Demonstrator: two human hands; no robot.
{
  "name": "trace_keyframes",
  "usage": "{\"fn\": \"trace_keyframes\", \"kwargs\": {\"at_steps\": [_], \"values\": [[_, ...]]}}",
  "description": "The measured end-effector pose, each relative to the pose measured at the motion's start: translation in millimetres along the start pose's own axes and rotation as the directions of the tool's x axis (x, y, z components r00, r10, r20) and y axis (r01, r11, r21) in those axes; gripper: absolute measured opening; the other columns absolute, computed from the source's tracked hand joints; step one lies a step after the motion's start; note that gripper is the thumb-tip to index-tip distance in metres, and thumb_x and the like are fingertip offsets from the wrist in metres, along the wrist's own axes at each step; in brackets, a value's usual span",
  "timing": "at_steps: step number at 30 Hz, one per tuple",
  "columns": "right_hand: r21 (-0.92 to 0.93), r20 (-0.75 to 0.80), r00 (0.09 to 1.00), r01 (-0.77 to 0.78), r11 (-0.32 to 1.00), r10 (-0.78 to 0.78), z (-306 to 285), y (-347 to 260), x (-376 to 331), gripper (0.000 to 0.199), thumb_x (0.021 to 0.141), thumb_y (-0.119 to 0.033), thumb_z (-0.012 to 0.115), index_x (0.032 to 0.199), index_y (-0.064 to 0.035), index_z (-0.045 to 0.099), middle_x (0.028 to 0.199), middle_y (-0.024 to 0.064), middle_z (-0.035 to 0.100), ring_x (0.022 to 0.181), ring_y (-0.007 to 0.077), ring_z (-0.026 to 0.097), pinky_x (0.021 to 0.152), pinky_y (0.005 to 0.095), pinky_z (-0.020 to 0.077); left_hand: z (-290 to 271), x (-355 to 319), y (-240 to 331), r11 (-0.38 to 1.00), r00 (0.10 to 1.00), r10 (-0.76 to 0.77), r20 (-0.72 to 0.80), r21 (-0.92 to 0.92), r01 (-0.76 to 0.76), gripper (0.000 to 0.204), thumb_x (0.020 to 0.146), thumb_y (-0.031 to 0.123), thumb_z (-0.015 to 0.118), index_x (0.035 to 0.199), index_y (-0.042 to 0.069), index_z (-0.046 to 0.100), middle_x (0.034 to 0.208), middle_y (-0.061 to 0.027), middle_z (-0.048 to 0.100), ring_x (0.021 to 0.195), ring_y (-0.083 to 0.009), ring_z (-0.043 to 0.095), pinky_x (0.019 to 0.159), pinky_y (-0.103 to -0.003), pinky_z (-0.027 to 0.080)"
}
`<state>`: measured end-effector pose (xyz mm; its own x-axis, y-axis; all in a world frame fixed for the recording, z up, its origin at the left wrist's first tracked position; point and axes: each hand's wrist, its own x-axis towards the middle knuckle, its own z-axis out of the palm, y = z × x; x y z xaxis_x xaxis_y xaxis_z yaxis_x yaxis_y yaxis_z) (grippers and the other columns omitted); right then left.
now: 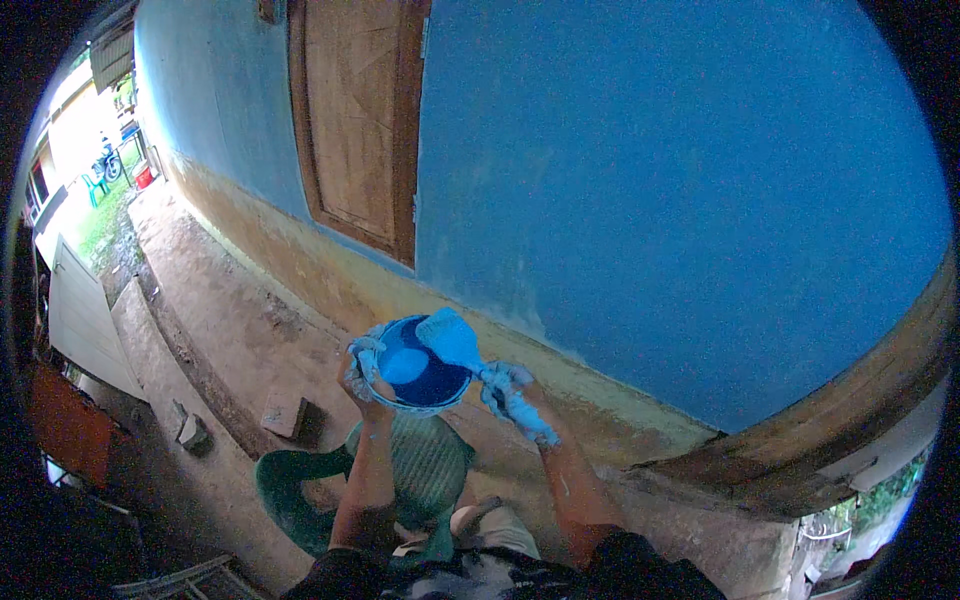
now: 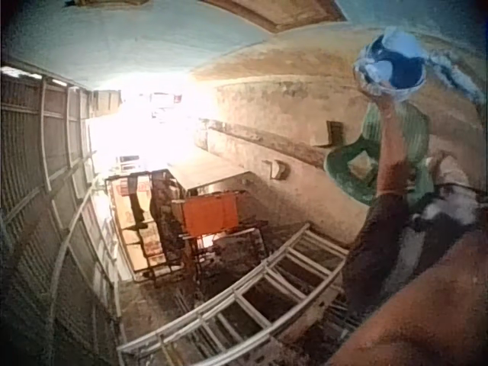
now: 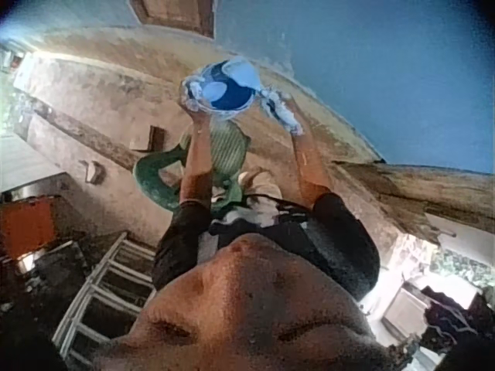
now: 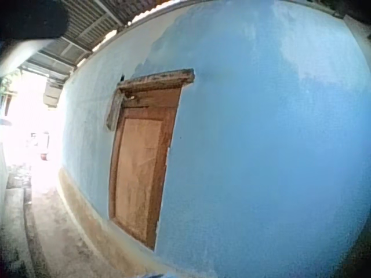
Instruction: The person paints a blue wall using a paint brush and a bucket of blue paint.
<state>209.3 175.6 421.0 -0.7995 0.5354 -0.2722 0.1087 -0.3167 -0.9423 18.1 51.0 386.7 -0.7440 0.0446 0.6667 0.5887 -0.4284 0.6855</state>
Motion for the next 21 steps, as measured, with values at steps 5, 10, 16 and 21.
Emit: {"fn": "trace_keyframes", "kwargs": {"at_steps": [5,10,16,21], "values": [[-0.342,-0.024,0.993,0.096,0.935,-0.111,5.8,19.2,6.1,0.029,0.089,-0.031,0.058,0.1,-0.0054,0.062,0.069,0.0007,0.051,0.06,0.0105,0.044,0.054,0.0274,0.0367,2.1,-4.6,-11.5,0.998,0.999,-0.041,-0.001,0.048,0.041,0.029,0.089,0.025,0.048,0.078,-0.001,0.055,0.074,-0.007,0.056,0.07,-0.0169,0.053,0.063,-0.03,0.043],[-0.598,-0.078,0.986,0.073,0.798,-0.149,0.9,20.6,12.7,0.023,0.088,-0.025,0.061,0.094,-0.0032,0.064,0.065,-0.0008,0.051,0.06,0.0092,0.045,0.053,0.0267,0.0364,11.8,-9.6,-35.0,0.999,1.0,-0.012,0.02,0.051,0.011,0.033,0.09,0.029,0.048,0.08,-0.001,0.055,0.073,-0.0058,0.056,0.067,-0.0153,0.05,0.06,-0.03,0.041],[-0.303,-0.125,0.961,0.2,0.932,-0.247,-27.0,30.5,26.5,0.02,0.088,-0.021,0.06,0.085,-0.0016,0.064,0.061,-0.0016,0.05,0.057,0.0084,0.043,0.05,0.0263,0.0341,32.3,-32.2,-71.2,0.988,0.994,-0.102,0.029,0.118,0.098,0.039,0.092,0.036,0.049,0.079,0.0,0.054,0.07,-0.0037,0.052,0.067,-0.013,0.047,0.06,-0.029,0.041],[-0.105,-0.268,0.938,0.197,0.975,-0.219,-49.5,49.7,35.1,0.02,0.088,-0.022,0.06,0.082,-0.0028,0.063,0.06,-0.0014,0.048,0.054,0.008,0.041,0.049,0.0258,0.0319,54.5,-44.5,-77.2,0.981,0.98,-0.184,0.08,0.077,0.178,0.027,0.091,0.025,0.052,0.084,-0.001,0.054,0.079,-0.0059,0.056,0.073,-0.0134,0.051,0.065,-0.029,0.044]]}}
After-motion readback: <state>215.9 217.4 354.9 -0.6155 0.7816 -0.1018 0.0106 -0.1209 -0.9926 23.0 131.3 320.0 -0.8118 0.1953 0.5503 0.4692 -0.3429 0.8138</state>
